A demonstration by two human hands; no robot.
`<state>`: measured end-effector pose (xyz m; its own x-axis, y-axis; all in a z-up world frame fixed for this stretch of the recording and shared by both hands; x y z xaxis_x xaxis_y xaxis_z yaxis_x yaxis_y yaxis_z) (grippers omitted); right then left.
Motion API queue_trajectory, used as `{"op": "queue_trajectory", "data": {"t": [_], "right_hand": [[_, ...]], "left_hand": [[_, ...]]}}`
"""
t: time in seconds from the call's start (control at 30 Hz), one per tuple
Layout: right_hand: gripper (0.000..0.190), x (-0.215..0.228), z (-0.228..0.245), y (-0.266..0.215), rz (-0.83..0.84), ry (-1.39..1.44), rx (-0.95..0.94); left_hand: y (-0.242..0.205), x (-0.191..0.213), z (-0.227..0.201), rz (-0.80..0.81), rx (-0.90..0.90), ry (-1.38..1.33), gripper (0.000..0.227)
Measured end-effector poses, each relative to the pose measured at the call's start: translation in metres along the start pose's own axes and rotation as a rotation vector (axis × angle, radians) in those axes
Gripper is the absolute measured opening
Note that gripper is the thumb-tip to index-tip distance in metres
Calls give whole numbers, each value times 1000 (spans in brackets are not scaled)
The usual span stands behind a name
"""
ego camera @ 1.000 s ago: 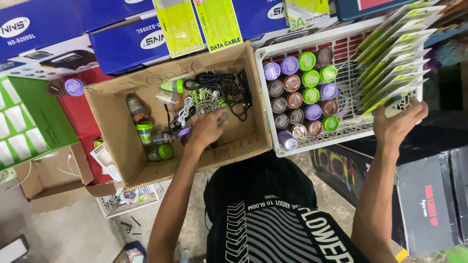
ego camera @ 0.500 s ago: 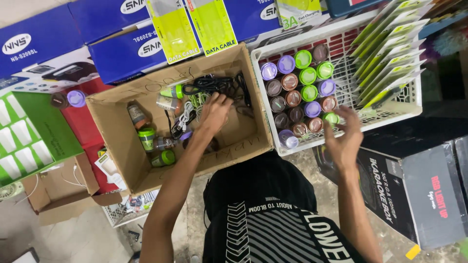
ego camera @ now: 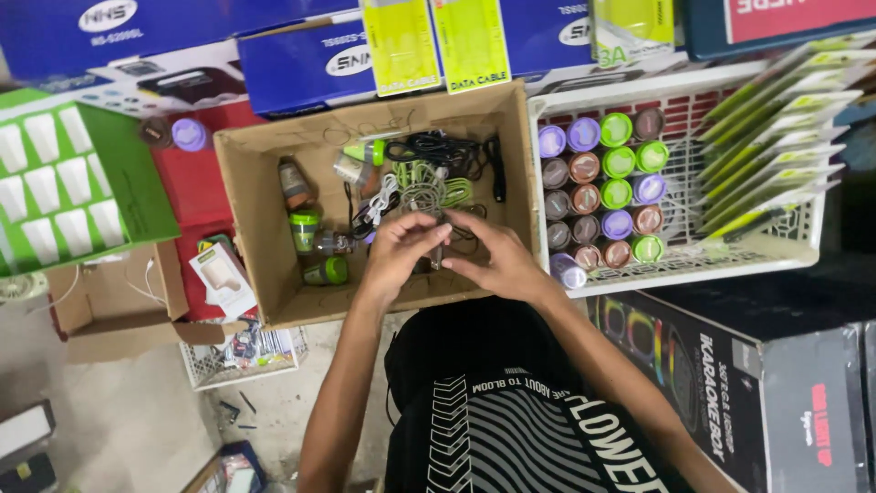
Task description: Organizing various USB cables and small retail items within cardboard boxes in a storage area.
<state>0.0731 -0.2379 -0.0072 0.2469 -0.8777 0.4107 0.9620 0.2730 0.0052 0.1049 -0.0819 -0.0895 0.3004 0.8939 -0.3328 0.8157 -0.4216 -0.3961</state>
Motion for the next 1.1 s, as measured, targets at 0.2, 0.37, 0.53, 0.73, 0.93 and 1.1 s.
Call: {"op": "queue_trajectory", "data": {"t": [0.2,0.37,0.53,0.73,0.93,1.1], "right_hand": [[53,-17,20,8,181,12,66],[55,-38,2,-1,242,-280,97],[49,-43,3,-1,351,-431,-46],[21,-43,18,-14,218,-295,200],[15,-42,42,-22,138,-188,326],[13,-31,58,-21,45,-166,386]], "left_hand": [[-37,11,-6,-71,-133,-241,12],[-53,21,-5,-227,-206,-181,15],[-58,37,8,-388,-375,95,24],[-52,29,-27,-317,-413,-545,31],[-39,33,-18,-396,-444,-334,29],[-31,23,-19,-387,-464,-311,20]]}}
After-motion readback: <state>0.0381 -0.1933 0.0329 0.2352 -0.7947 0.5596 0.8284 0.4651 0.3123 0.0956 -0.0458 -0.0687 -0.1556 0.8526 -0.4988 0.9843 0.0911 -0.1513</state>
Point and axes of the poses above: each hand's wrist, its own y-axis towards the middle knuckle, its own x-axis out of the back of the hand, z = x × y, the point moved 7 cm from there along y, towards the middle knuckle, and after that the axes turned 2 degrees about -y, right-handed, at the moved point
